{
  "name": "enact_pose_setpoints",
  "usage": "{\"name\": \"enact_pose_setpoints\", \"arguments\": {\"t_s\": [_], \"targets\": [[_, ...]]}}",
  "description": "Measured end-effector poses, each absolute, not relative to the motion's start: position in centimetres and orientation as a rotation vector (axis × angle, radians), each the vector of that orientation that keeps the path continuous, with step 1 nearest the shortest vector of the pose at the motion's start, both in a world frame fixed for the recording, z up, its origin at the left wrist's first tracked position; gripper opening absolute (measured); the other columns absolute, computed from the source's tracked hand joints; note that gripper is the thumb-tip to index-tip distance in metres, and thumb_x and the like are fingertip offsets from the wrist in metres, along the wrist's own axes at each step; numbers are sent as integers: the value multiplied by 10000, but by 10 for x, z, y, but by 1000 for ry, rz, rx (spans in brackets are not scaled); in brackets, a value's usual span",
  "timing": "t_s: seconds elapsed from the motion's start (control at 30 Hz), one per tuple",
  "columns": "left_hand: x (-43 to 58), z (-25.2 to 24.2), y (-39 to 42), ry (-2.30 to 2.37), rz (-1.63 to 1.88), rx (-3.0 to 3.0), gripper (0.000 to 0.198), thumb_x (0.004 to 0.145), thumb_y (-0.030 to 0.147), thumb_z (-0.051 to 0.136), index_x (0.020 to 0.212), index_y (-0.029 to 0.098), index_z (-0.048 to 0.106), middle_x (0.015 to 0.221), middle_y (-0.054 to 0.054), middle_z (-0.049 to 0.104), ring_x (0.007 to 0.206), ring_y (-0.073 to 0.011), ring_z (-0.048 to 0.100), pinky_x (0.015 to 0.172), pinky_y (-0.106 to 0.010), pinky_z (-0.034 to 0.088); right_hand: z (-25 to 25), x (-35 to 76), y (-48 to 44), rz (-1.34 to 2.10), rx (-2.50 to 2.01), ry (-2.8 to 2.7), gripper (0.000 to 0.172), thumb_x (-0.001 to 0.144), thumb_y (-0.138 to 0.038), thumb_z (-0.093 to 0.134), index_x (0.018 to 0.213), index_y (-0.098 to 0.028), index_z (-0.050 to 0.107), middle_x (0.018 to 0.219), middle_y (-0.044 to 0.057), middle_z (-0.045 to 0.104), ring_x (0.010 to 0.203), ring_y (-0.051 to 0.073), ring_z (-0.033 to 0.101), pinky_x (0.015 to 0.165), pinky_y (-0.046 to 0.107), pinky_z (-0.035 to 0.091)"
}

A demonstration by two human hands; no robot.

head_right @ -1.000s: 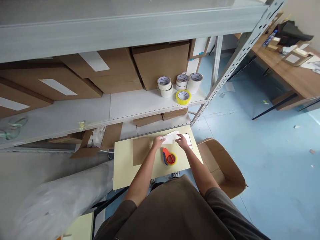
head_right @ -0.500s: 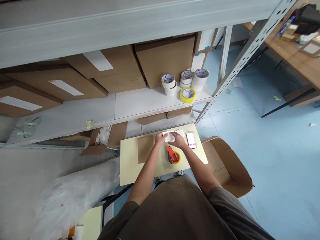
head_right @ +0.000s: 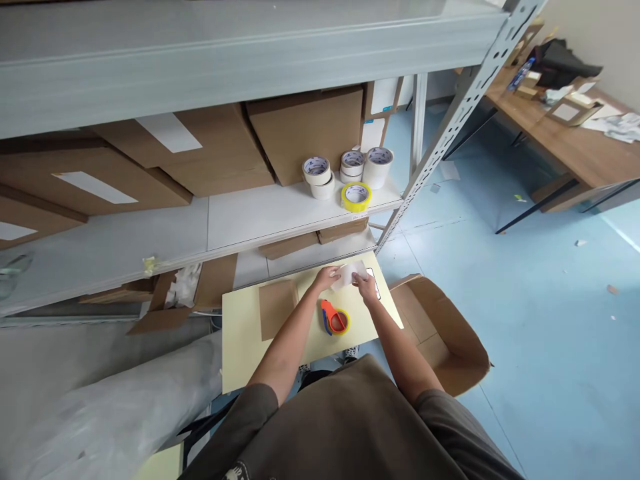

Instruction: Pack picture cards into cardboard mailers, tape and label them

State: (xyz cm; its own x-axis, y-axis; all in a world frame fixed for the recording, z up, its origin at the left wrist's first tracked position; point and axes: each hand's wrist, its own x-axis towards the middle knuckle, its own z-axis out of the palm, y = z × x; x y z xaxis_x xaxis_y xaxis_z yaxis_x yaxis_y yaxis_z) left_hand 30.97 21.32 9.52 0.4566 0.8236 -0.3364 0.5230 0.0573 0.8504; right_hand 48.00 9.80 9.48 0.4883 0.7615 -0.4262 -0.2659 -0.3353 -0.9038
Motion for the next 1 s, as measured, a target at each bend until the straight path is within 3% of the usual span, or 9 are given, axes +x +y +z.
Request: {"name": "enact_pose_setpoints", "arguments": {"t_s": [0.1,0.3,0.5,0.7,0.87,1.0], "targets": [[312,90,222,1143,221,1624,207,762,386,796,756,181,763,748,-11,711,780,-225,657,801,-322,507,88,495,95,1115,-1603,-321,579,588,-622,898,900,-164,731,878,98,783,862,273,741,746,379,629],[308,83,229,1060,173,1684,285,706,433,807,636,180,697,647,28,594,666,-167,541,691,-275,427,74,502,92,1109,-1622,-158,527,533,-529,912,854,-159,718,833,84,768,804,245,732,704,350,626],[305,75,229,1080,216,1672,369,675,531,822,700,171,743,657,36,614,665,-158,551,664,-262,412,69,494,93,1104,-1594,-76,488,583,-505,901,867,-162,701,809,71,752,787,231,729,686,346,638],[293,79,232,1017,191,1605,402,664,554,838,700,165,743,659,21,639,695,-179,590,705,-284,477,73,487,91,1179,-1528,-149,448,643,-492,915,872,-187,679,784,71,733,798,241,735,715,376,673],[291,90,231,892,189,1490,491,734,607,836,880,140,803,801,-53,744,775,-214,661,745,-317,526,77,483,90,1212,-1531,-225,477,671,-521,912,926,-188,685,822,88,753,814,241,743,721,372,674],[288,99,230,827,197,1383,591,672,656,884,937,131,828,855,-82,779,751,-209,670,698,-305,526,80,483,90,1206,-1530,-204,483,657,-499,924,935,-169,707,888,109,780,828,238,750,706,344,666]]}}
